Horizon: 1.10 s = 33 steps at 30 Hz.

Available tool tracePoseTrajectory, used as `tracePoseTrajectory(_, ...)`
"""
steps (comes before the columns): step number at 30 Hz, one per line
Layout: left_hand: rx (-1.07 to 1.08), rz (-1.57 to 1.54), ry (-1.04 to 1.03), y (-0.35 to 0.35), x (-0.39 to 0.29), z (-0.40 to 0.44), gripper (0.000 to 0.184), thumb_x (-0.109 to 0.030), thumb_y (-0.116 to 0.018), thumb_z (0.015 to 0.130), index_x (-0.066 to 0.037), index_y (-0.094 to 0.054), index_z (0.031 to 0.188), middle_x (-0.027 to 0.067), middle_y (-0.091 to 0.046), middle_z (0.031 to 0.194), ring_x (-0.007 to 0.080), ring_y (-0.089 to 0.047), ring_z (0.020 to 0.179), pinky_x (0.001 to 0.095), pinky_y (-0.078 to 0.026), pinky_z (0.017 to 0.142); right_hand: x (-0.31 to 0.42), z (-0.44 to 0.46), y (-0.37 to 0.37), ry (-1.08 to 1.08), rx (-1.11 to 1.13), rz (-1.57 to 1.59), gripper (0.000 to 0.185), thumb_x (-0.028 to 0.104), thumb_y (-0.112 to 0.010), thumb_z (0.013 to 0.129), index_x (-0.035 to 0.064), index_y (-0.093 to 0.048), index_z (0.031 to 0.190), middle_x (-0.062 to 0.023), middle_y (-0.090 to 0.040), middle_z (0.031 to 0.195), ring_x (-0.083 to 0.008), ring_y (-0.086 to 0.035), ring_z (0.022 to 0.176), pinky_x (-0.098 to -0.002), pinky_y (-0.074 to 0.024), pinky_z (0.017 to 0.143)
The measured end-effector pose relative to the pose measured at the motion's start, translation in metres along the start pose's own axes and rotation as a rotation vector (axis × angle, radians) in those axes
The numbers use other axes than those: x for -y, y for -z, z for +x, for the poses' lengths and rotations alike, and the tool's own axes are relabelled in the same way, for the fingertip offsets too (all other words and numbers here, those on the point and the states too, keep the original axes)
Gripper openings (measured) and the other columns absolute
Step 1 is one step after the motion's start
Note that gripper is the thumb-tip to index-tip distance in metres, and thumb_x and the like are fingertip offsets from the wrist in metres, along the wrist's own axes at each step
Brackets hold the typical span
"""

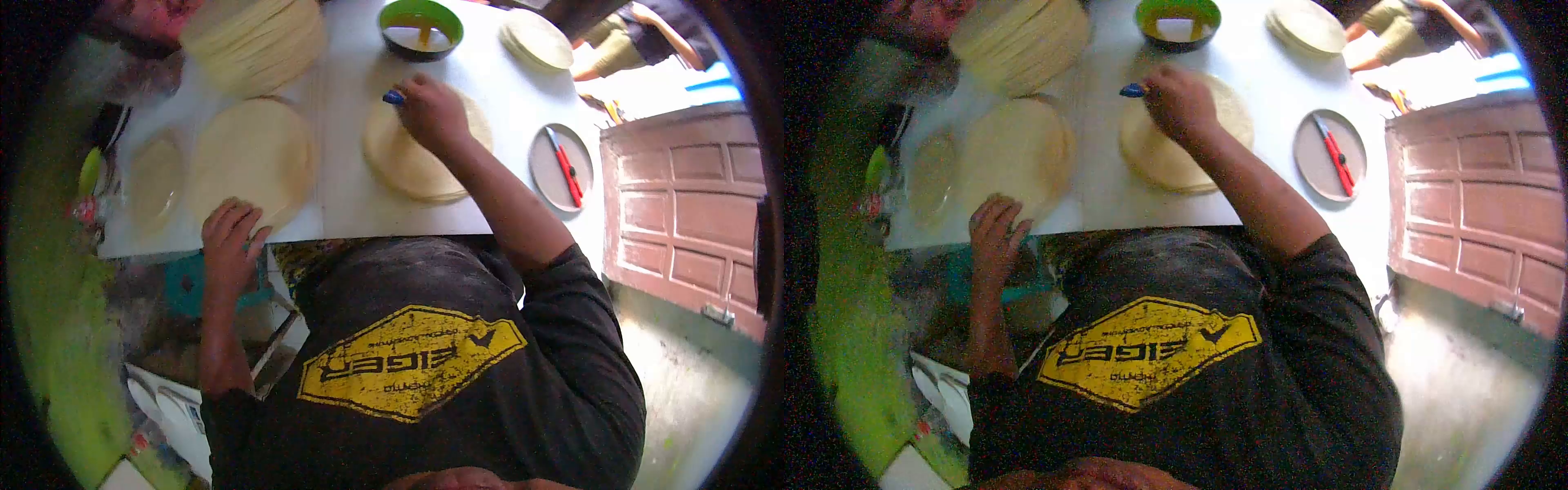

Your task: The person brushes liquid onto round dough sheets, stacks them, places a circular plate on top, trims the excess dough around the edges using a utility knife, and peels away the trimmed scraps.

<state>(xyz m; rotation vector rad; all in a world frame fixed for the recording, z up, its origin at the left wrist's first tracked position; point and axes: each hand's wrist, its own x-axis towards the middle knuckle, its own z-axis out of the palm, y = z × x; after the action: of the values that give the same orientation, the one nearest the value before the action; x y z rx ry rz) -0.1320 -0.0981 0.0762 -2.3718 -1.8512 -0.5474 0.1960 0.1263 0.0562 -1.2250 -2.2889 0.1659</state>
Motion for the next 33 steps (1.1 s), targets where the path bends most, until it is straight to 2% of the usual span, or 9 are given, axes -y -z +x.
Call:
tracePoseTrajectory(6,0.014,-0.036,0.019,0.008,0.009,-0.001,0.033,-0.025,-0.077,0.076,-0.013,-0.07,0.106,0.0028,-0.064,0.112,0.0261,-0.056,0.115,0.0446,-0.042,0.1,0.061,-0.009,0.006,0.104,0.385,-0.074,0.022,0.011,-0.066,0.076,0.0093,-0.067,0.099,-0.0128,-0.061,0.097,-0.0346,-0.061,0.091,-0.0439,-0.0518,0.077)
tracePoseTrajectory(8,0.048,0.001,-0.013,0.012,0.009,0.002,0.032,-0.026,-0.077,0.076,-0.013,-0.07,0.104,0.0018,-0.065,0.109,0.0243,-0.056,0.113,0.0432,-0.042,0.1,0.068,-0.011,-0.002,0.352,0.033,0.048,0.029,0.007,-0.065,0.076,0.0092,-0.068,0.104,-0.0141,-0.062,0.102,-0.0346,-0.062,0.094,-0.0422,-0.052,0.082)
tracePoseTrajectory(9,0.047,0.003,0.013,0.011,0.012,0.005,0.032,-0.026,-0.077,0.076,-0.013,-0.07,0.104,0.0018,-0.065,0.109,0.0243,-0.056,0.113,0.0432,-0.042,0.1,0.073,-0.007,-0.009,0.372,0.047,0.058,0.029,0.007,-0.065,0.076,0.0092,-0.068,0.104,-0.0141,-0.062,0.102,-0.0346,-0.062,0.094,-0.0422,-0.052,0.082)
tracePoseTrajectory(12,0.002,-0.104,-0.106,0.01,0.017,0.007,0.031,-0.027,-0.076,0.076,-0.013,-0.07,0.103,0.0011,-0.065,0.107,0.0225,-0.056,0.113,0.042,-0.042,0.1,0.101,0.005,-0.024,0.531,0.442,0.296,0.03,0.01,-0.067,0.078,0.0089,-0.068,0.107,-0.013,-0.061,0.108,-0.0313,-0.061,0.101,-0.0407,-0.052,0.086)
tracePoseTrajectory(16,0.022,-0.031,-0.163,0.012,0.021,0.009,0.03,-0.026,-0.075,0.076,-0.013,-0.069,0.102,0.0009,-0.065,0.108,0.0216,-0.058,0.11,0.0417,-0.043,0.099,0.13,0.016,-0.028,0.598,0.559,0.273,0.031,0.013,-0.069,0.078,0.0101,-0.068,0.108,-0.0119,-0.061,0.108,-0.0301,-0.061,0.101,-0.0407,-0.0524,0.084)
tracePoseTrajectory(18,0.038,-0.036,-0.179,0.016,0.024,0.01,0.029,-0.026,-0.075,0.076,-0.013,-0.069,0.102,0.001,-0.065,0.108,0.0217,-0.058,0.109,0.0417,-0.043,0.099,0.135,0.027,-0.031,0.629,0.653,0.173,0.025,0.025,-0.065,0.085,0.0171,-0.066,0.108,-0.0115,-0.06,0.106,-0.0327,-0.065,0.094,-0.0428,-0.0563,0.079)
tracePoseTrajectory(24,0.136,-0.007,-0.182,0.02,0.043,0.006,0.027,-0.024,-0.072,0.078,-0.012,-0.068,0.101,0.0018,-0.064,0.105,0.0229,-0.058,0.108,0.0398,-0.045,0.098,0.134,0.034,-0.028,0.686,0.627,0.252,0.024,0.034,-0.067,0.081,0.0187,-0.067,0.1,-0.0091,-0.06,0.103,-0.0328,-0.065,0.094,-0.0462,-0.0563,0.076)
tracePoseTrajectory(27,0.135,-0.041,-0.225,0.02,0.046,0.007,0.027,-0.023,-0.072,0.077,-0.012,-0.068,0.101,0.0023,-0.064,0.104,0.0233,-0.058,0.108,0.0391,-0.047,0.097,0.142,0.031,-0.027,0.641,0.69,0.275,0.031,0.017,-0.072,0.074,0.008,-0.067,0.104,-0.0108,-0.061,0.104,-0.0312,-0.063,0.094,-0.0424,-0.0527,0.08)
tracePoseTrajectory(33,0.097,-0.089,-0.231,0.023,0.044,0.011,0.026,-0.021,-0.072,0.076,-0.01,-0.067,0.099,0.0038,-0.064,0.102,0.0245,-0.059,0.104,0.04,-0.047,0.096,0.148,0.033,-0.024,0.691,0.674,0.198,0.027,0.018,-0.072,0.075,0.0071,-0.067,0.1,-0.011,-0.062,0.101,-0.0313,-0.063,0.093,-0.0425,-0.0529,0.078)
